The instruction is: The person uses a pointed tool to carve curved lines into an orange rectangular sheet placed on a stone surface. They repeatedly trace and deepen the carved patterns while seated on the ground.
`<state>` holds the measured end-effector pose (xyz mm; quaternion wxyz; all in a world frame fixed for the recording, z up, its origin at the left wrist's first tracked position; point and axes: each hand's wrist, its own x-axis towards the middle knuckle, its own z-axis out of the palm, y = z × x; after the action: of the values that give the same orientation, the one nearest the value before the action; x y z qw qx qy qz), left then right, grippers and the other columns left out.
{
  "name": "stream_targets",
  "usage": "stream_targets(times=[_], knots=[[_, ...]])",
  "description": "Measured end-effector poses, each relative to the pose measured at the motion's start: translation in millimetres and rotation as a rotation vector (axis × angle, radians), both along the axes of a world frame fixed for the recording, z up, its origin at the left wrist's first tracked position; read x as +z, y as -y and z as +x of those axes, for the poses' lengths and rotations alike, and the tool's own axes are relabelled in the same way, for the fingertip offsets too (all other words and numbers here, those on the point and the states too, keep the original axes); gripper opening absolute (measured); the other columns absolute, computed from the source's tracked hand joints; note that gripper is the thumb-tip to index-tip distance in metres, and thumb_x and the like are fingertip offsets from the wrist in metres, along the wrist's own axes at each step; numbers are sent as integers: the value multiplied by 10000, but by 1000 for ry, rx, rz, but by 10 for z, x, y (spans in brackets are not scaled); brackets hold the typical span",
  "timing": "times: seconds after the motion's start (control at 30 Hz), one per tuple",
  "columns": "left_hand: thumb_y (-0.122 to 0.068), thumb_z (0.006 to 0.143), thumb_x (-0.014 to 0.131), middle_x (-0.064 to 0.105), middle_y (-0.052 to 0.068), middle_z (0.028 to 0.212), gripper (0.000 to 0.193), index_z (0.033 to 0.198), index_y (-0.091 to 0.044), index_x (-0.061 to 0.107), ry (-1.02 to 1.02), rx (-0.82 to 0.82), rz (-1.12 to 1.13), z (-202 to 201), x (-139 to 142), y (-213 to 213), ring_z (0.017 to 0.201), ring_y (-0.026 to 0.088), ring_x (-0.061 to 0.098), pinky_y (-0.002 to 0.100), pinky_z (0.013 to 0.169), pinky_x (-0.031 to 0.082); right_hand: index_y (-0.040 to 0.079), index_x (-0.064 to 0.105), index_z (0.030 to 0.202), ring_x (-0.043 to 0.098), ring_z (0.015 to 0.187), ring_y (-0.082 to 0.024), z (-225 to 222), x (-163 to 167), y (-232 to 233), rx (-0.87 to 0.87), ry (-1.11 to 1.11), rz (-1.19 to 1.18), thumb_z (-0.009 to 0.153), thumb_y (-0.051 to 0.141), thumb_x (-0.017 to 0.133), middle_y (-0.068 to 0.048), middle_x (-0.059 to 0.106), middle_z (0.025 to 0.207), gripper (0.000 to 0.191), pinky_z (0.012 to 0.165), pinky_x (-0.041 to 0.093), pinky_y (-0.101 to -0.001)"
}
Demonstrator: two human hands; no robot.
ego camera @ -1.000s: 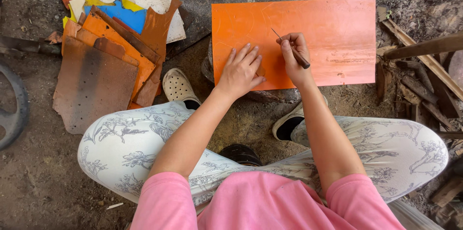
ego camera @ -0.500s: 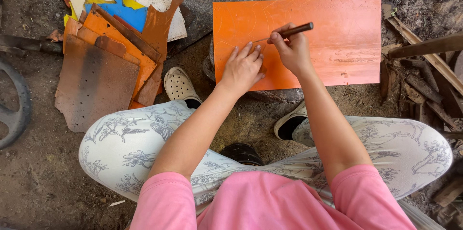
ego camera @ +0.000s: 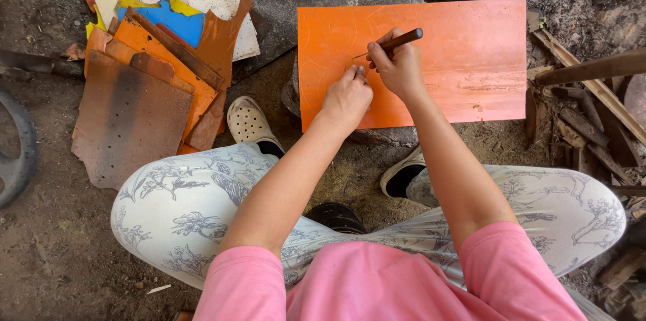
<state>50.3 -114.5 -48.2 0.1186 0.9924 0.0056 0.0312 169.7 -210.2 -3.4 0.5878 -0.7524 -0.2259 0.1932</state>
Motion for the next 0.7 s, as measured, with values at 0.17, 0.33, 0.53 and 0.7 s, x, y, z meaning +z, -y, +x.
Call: stream_targets(times=[0.17,0.33,0.53,0.7], knots=[[-197,717,844,631,208,1364,482,1116,53,739,-23,9,-47,-17,167,-34,1315,331,563,379,935,589,13,568,901,702,681,-120,31,36,-63,20,57,-39,1014,114,696,-93,711,776,199,570,542,-267],[-258,723,857,600,220,1395,539,1141,54,722,-109,-4,-21,-12,270,-65,1341,328,537,378,940,577,8,558,857,689,641,-125,166,61,-189,77,80,-98,1000,114,698,-96,694,740,226,544,543,-281],[-298,742,853,570,195,1434,575,1184,35,697,-172,-10,-54,4,283,-132,1364,295,522,392,957,565,6,542,848,688,604,-130,204,107,-109,143,106,-119,994,101,670,-86,691,715,217,519,542,-285],[-290,762,849,581,184,1437,595,1226,40,676,-142,-24,-47,-44,256,-162,1353,290,544,386,964,569,6,553,847,676,604,-131,168,80,58,122,90,-100,1003,83,664,-98,687,717,207,514,534,-281]])
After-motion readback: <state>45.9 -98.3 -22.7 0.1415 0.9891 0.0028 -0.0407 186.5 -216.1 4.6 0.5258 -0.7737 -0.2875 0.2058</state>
